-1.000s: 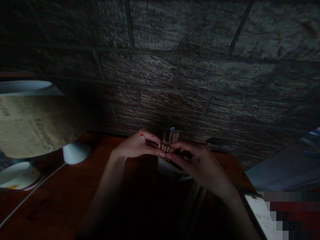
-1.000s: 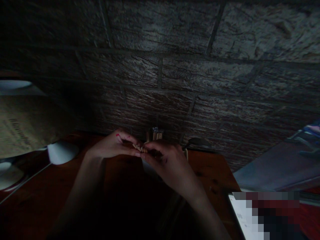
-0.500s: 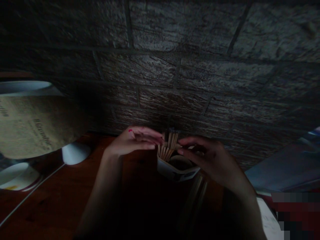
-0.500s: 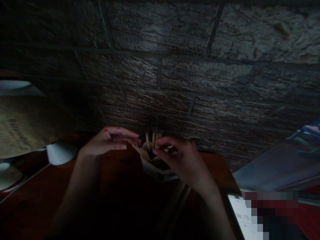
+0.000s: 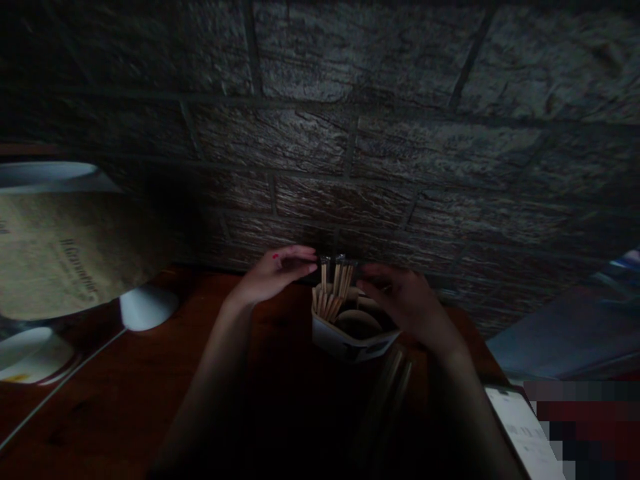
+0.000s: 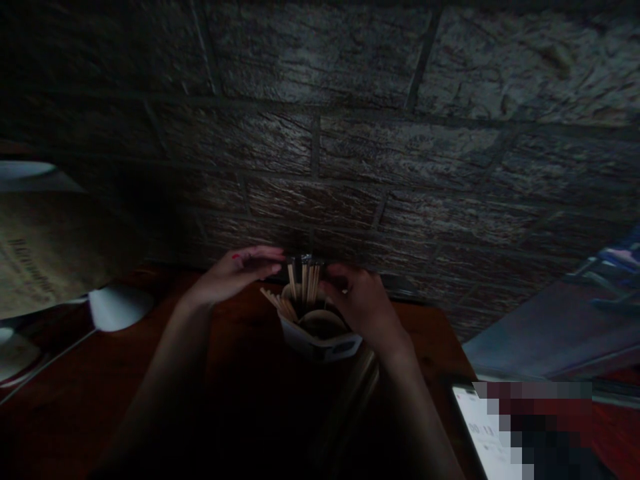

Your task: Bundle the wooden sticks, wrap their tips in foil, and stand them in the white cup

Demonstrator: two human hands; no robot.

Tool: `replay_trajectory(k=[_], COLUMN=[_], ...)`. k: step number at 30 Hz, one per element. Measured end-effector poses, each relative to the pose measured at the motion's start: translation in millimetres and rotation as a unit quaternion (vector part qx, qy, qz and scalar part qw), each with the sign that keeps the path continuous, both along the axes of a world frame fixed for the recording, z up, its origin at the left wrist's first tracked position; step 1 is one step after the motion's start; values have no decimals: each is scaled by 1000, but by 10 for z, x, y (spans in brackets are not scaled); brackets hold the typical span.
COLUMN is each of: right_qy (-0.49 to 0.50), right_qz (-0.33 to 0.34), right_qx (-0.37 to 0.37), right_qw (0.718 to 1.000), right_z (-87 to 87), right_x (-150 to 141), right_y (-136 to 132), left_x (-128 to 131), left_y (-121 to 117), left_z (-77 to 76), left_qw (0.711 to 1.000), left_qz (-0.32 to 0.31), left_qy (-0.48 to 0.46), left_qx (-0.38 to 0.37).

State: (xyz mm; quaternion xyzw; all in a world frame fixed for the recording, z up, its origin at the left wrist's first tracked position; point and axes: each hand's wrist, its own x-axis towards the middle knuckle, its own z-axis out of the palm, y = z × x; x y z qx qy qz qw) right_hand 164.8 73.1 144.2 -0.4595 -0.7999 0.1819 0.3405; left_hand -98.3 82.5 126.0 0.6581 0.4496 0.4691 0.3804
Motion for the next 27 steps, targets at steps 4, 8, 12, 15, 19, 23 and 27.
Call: replay_trajectory(k=[4,8,12,15,19,23,27], right_qy=[-9,26,58,69,70,78,86], right_qz=[51,87,112,119,124,132,138], right_qx=[-54,-80,-89,-101,-102,-108,-110], right_qw=[997,993,988,985,985,982,981], right_z=[-66,-176,-295,-323,-316,-334,-350], right_x=[-55,-85,-94,-103,-108,-101,-96], right_y=[95,210,315,343,344,352,366], left_x=[49,111,139,156,195,235,263], left_y=[55,94,115,125,140,155,159], left_z=[-79,-114,-133,-144,-165,-189,-205], left_qw=[998,998,999,999,998,996,995], left_qz=[-50,-56,-47,-41,-23,-20,-30], left_qy=[-3,16,21,17,8,16,34], left_qx=[-33,-17,-4,17,58,85,91])
